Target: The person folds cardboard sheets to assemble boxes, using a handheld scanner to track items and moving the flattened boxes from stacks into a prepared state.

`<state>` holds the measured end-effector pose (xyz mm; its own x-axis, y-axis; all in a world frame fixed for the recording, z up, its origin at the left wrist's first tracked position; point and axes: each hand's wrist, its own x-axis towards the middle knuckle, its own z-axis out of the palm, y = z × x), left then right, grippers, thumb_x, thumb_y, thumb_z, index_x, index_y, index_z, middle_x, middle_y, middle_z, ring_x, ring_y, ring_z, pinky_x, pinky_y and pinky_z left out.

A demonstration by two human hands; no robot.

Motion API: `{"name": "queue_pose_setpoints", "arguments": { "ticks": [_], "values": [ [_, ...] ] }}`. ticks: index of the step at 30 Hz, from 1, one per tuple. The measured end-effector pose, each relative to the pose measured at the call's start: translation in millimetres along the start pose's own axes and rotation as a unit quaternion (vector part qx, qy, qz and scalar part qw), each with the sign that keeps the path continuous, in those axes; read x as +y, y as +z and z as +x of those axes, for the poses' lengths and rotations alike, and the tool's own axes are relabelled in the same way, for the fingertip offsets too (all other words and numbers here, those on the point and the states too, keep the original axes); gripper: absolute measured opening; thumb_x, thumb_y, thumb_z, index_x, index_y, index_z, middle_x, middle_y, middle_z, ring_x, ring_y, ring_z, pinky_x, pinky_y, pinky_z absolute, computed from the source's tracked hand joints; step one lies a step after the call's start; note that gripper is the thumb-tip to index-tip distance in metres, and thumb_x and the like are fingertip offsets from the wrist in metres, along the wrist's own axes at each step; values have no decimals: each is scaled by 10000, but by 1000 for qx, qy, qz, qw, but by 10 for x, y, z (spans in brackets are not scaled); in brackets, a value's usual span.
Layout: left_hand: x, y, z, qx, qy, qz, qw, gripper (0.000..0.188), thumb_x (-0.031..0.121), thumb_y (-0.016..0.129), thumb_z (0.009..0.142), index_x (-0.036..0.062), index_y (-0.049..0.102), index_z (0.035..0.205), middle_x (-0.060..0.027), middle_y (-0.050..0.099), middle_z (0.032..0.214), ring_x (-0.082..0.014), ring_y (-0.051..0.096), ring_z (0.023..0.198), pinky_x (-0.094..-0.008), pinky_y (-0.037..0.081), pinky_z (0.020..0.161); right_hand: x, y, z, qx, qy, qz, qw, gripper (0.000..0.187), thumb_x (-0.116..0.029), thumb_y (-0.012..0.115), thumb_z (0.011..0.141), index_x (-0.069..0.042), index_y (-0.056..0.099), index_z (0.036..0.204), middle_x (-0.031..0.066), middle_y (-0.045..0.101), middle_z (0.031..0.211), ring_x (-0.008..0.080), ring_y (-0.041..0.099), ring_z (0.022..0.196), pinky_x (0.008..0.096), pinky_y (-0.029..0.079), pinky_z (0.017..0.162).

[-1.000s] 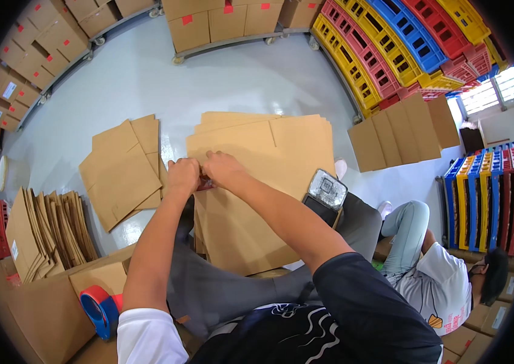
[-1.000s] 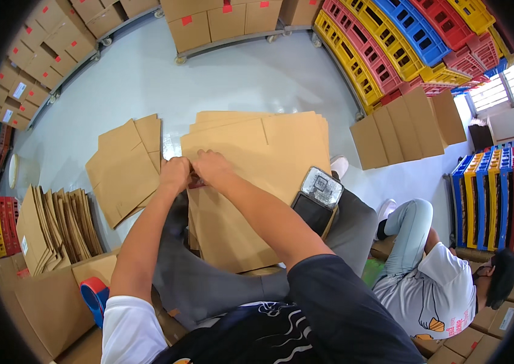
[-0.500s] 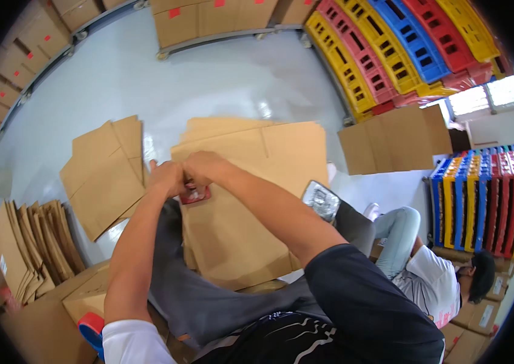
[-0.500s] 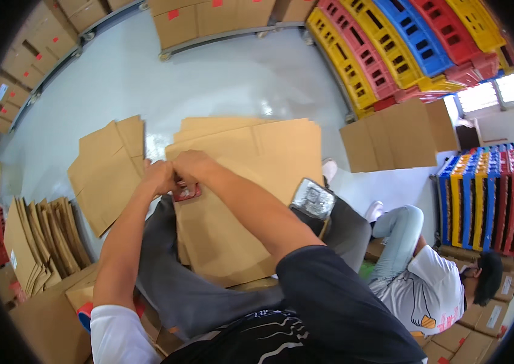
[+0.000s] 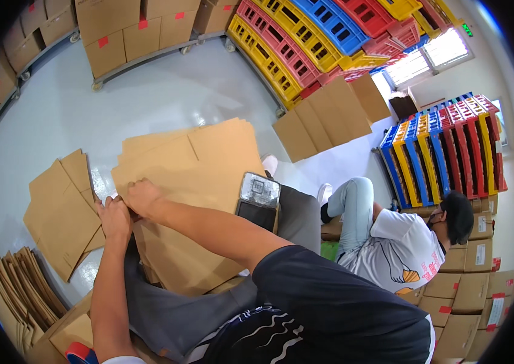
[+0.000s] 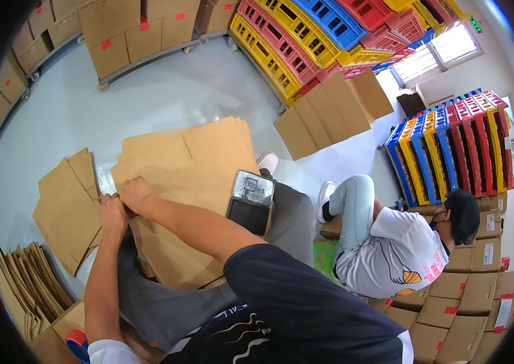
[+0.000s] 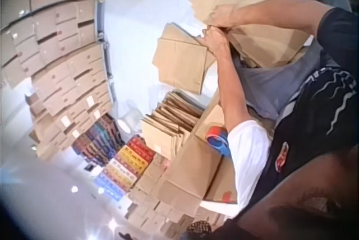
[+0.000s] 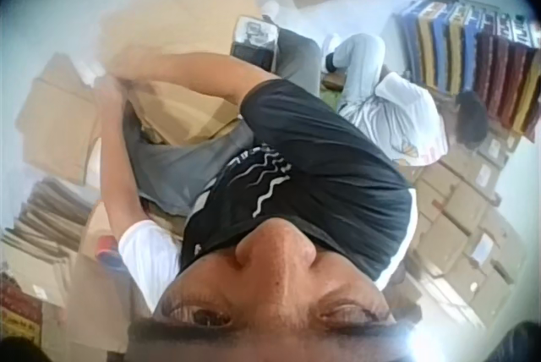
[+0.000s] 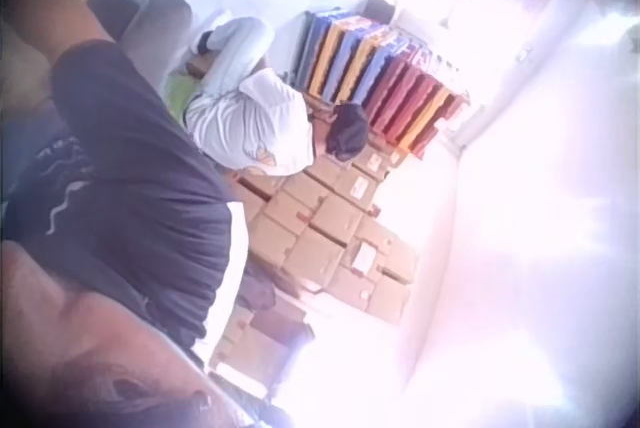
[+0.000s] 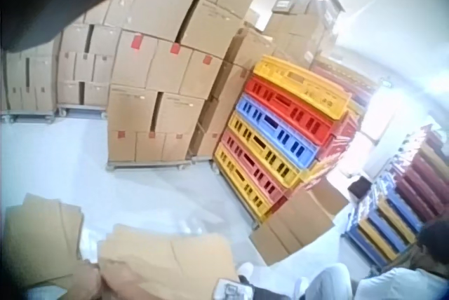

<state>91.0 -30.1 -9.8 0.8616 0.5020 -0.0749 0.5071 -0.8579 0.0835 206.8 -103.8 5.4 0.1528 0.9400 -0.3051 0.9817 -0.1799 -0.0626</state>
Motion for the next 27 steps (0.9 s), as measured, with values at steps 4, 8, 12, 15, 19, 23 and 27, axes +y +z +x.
{"name": "queue_pose_setpoints", "arguments": {
  "ticks": [4,8,12,15,19,23,27],
  "values": [
    [7,82,-154,44,24,-6,999,243,163,728,767,68,741,990,-100,687,998,-259,625,985,-462,385,966,-112,101,-117,19,-13,6,1000,203,-233,687,831,-82,740,957,107,688,1029,248,655,1009,365,502,829],
    [-28,197,-123,51,28,-25,998,305,184,780,721,47,734,990,-123,675,992,-291,622,952,-449,409,895,-104,152,-172,48,-12,0,999,198,-241,678,838,-92,741,954,101,687,1001,246,660,999,371,506,817],
    [-159,313,9,47,47,-12,998,204,153,739,750,24,717,906,-147,687,926,-322,646,866,-462,431,855,13,262,96,21,-21,61,998,165,-196,644,848,-104,761,920,93,711,971,245,681,980,397,525,805],
    [-277,422,164,20,4,-62,998,179,158,736,752,0,693,822,-162,705,867,-342,668,828,-472,438,844,111,285,282,6,-19,110,994,152,-160,716,789,-92,768,915,137,732,952,277,703,969,421,550,819],
    [-406,177,480,-132,12,-20,991,235,249,797,694,48,718,787,-149,721,848,-324,685,844,-468,422,862,320,-102,368,-124,-90,142,978,283,-181,840,663,-97,773,925,139,743,962,304,709,961,419,567,811],
    [-113,-279,804,-291,58,11,955,257,321,844,627,129,755,773,-124,732,865,-275,683,854,-457,393,878,587,-101,397,-146,-122,191,963,320,-199,865,630,-91,768,916,132,741,961,314,702,950,421,570,774],
    [-105,-342,727,-302,76,3,950,344,384,882,547,147,762,766,-93,740,867,-253,680,867,-442,391,889,476,-64,311,-125,-88,194,969,237,-179,808,670,-88,763,884,149,738,954,330,703,903,440,565,762]
  ]
}}
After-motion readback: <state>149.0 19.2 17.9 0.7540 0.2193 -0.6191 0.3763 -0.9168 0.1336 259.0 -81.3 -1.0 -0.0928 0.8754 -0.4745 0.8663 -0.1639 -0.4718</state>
